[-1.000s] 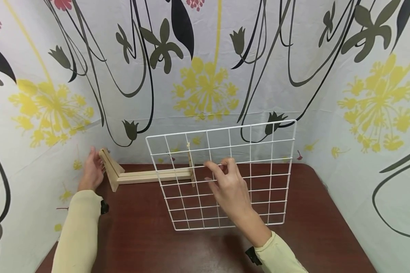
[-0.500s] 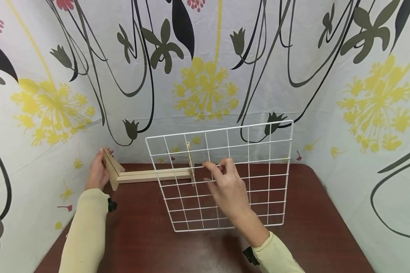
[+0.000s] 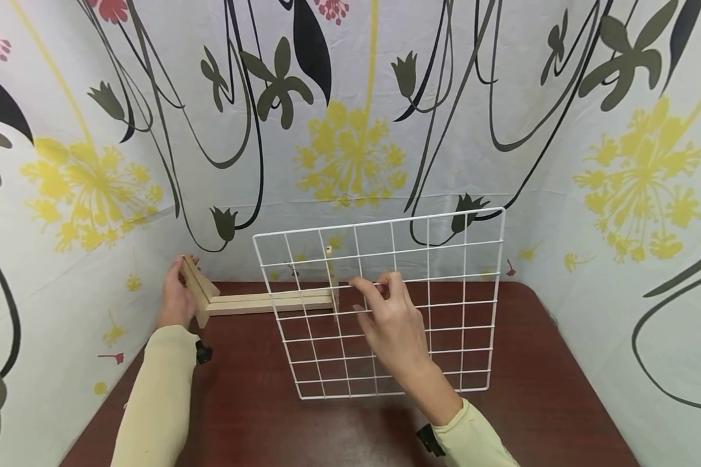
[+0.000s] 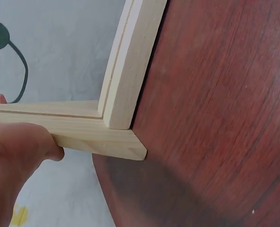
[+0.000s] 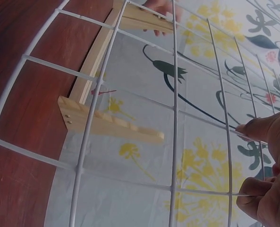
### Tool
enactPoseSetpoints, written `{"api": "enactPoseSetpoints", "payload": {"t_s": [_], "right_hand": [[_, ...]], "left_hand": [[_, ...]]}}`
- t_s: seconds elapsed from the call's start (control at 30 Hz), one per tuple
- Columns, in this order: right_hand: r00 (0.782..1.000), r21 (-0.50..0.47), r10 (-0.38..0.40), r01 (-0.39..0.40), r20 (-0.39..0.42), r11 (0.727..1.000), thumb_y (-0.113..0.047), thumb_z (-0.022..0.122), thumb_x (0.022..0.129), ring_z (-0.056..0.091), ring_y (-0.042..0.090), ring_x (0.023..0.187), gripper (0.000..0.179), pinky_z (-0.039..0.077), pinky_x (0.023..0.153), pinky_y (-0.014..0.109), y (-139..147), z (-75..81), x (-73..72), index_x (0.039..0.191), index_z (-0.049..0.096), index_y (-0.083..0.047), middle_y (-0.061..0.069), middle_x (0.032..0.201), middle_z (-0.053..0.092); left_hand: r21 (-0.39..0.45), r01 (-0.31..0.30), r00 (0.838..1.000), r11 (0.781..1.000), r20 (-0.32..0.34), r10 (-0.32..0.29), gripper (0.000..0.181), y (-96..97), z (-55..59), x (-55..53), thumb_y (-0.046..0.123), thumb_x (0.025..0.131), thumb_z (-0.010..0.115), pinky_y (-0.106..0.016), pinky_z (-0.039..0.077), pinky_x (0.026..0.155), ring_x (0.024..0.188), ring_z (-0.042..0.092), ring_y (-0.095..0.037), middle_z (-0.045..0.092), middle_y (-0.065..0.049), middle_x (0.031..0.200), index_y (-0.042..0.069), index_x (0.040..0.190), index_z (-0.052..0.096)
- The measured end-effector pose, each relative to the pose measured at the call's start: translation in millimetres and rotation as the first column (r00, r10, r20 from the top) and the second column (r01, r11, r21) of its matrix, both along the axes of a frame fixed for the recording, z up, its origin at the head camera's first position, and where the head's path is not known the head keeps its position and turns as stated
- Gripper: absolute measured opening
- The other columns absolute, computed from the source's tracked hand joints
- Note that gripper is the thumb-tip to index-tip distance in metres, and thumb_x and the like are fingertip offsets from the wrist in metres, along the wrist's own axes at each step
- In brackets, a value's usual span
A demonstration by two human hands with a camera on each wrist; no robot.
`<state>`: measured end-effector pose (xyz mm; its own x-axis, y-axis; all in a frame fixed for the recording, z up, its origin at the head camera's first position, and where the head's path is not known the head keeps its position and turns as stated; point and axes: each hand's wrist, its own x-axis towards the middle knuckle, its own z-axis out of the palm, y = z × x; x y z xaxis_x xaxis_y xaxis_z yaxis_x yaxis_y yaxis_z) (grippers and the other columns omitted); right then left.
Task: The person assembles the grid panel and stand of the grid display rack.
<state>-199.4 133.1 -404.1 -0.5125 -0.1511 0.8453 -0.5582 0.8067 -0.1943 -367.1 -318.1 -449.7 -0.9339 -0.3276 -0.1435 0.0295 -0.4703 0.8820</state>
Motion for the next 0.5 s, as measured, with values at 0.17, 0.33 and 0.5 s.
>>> {"api": "enactPoseSetpoints", "payload": {"t_s": [0.17, 0.33, 0.5], "right_hand": [[1.0, -0.015, -0.008, 0.008, -0.001, 1.0, -0.01, 0.089, 0.081, 0.052, 0.02, 0.073, 0.053, 0.044, 0.049, 0.033, 1.1, -1.3, -0.3, 0.129, 0.068, -0.023, 0.014, 0.106, 0.052], [1.0, -0.036, -0.011, 0.012, 0.008, 0.999, -0.012, 0.088, 0.083, 0.054, 0.022, 0.074, 0.051, 0.044, 0.048, 0.035, -2.3, -1.6, -1.0, 0.129, 0.068, -0.025, 0.014, 0.108, 0.053], [1.0, -0.043, -0.011, 0.012, 0.004, 0.999, -0.013, 0.087, 0.084, 0.054, 0.023, 0.074, 0.049, 0.044, 0.049, 0.036, -4.6, 0.6, -2.3, 0.128, 0.068, -0.024, 0.014, 0.108, 0.053]], "left_hand": [[0.036, 0.008, 0.999, 0.999, 0.037, -0.01, 0.029, 9.1, -5.8, -11.3, 0.047, 0.109, 0.054, -0.036, 0.022, 0.127, 0.14, 0.037, -0.011, 0.05, 0.011, 0.142, 0.025, 0.12, 0.069], [0.054, -0.036, 0.997, 0.998, 0.075, 0.031, 0.03, 17.9, -6.2, -16.8, 0.049, 0.106, 0.057, -0.038, 0.025, 0.127, 0.138, 0.039, -0.011, 0.049, 0.011, 0.143, 0.025, 0.118, 0.071], [0.046, -0.056, 0.991, 0.997, 0.12, 0.05, 0.032, 27.9, -5.0, -16.3, 0.05, 0.104, 0.058, -0.04, 0.027, 0.126, 0.137, 0.04, -0.012, 0.049, 0.012, 0.142, 0.026, 0.118, 0.073]]}}
